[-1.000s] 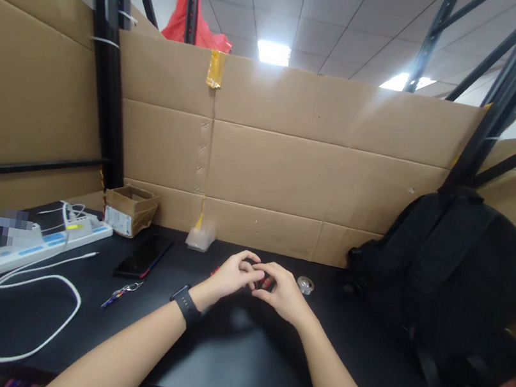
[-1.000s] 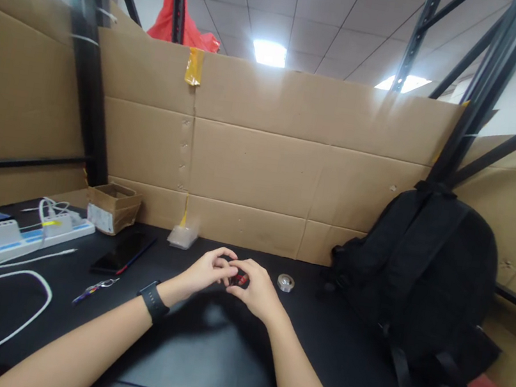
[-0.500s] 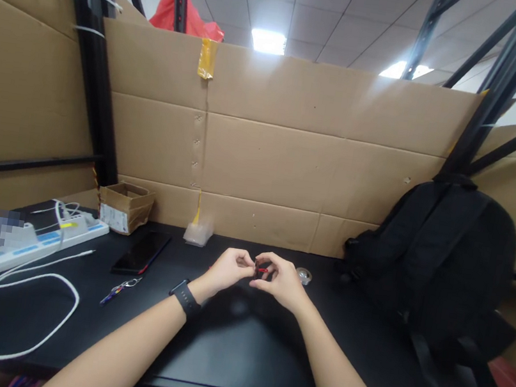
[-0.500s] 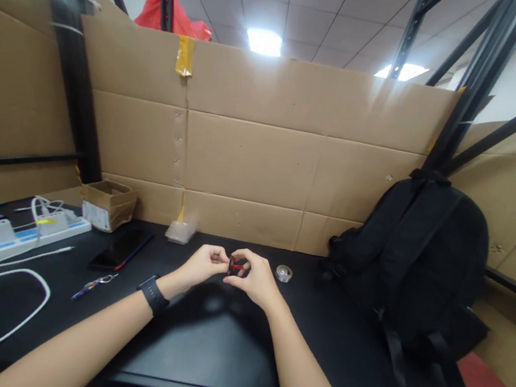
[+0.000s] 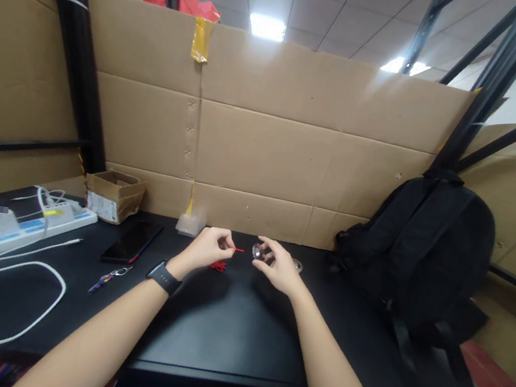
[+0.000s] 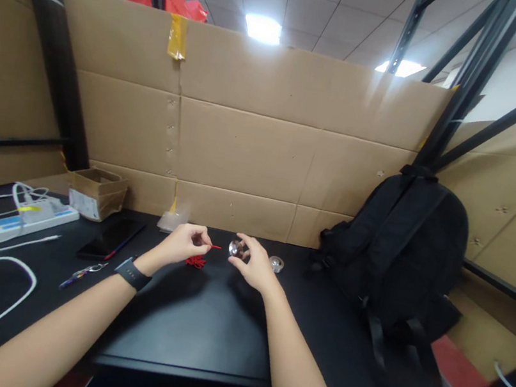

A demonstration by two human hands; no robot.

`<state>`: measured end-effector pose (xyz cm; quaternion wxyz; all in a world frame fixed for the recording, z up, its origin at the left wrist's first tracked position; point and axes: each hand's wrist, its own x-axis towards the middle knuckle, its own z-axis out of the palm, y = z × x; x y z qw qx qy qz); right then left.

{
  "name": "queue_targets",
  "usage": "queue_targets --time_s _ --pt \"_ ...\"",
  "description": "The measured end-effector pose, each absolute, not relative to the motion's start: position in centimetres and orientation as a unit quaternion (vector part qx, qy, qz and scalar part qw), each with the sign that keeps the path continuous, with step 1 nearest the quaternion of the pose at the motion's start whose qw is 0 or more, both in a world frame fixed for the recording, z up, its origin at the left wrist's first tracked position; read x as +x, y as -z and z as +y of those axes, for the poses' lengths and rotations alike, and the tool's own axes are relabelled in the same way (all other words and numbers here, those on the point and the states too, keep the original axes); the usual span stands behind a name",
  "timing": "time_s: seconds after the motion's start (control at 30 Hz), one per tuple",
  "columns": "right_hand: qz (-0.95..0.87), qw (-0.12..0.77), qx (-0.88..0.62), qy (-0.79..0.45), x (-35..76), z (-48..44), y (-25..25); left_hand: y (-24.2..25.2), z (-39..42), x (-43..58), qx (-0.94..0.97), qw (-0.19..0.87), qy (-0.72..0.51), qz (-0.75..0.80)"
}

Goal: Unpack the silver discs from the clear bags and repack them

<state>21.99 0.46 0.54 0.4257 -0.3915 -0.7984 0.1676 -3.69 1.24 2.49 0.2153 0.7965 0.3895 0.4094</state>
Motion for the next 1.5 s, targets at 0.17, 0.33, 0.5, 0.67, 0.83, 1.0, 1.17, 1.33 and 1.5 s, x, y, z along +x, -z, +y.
queue_targets --time_s 0.17,0.33,0.5,0.67,0.83,1.0,1.17,1.33,1.5 --pt "-0.755 0.396 -0.519 -0.062 26.6 2.1 -0.8 -2.8 2.0 -5.6 0.846 0.151 -0.342 0.381" --pt "-0.718 0.319 -0.617 -0.045 30.3 3.2 -0.1 -1.9 3.0 -6.3 0.887 0.118 -0.249 0.372" --pt "-0.705 0.286 -0.647 -0.056 31.3 3.8 0.6 -1.3 3.6 -6.5 0.902 0.066 -0.225 0.362" --pt "-0.706 0.264 -0.654 -0.073 31.6 4.2 1.1 -0.7 4.0 -6.7 0.904 0.075 -0.200 0.371" --pt "-0.699 0.261 -0.661 -0.074 31.8 4.4 1.5 -1.0 3.7 -6.6 0.899 0.079 -0.215 0.372" --pt "-0.697 0.256 -0.664 -0.085 31.9 4.4 1.6 -1.7 3.2 -6.6 0.890 0.066 -0.253 0.375" --pt "-0.703 0.249 -0.661 -0.085 31.9 4.2 1.6 -2.0 3.0 -6.5 0.887 0.063 -0.261 0.376" --pt "-0.715 0.278 -0.635 -0.088 31.9 4.1 1.4 -2.0 2.9 -6.4 0.885 0.062 -0.273 0.371" --pt "-0.712 0.278 -0.637 -0.097 32.2 4.5 1.4 -2.2 2.8 -6.3 0.887 0.061 -0.274 0.366"
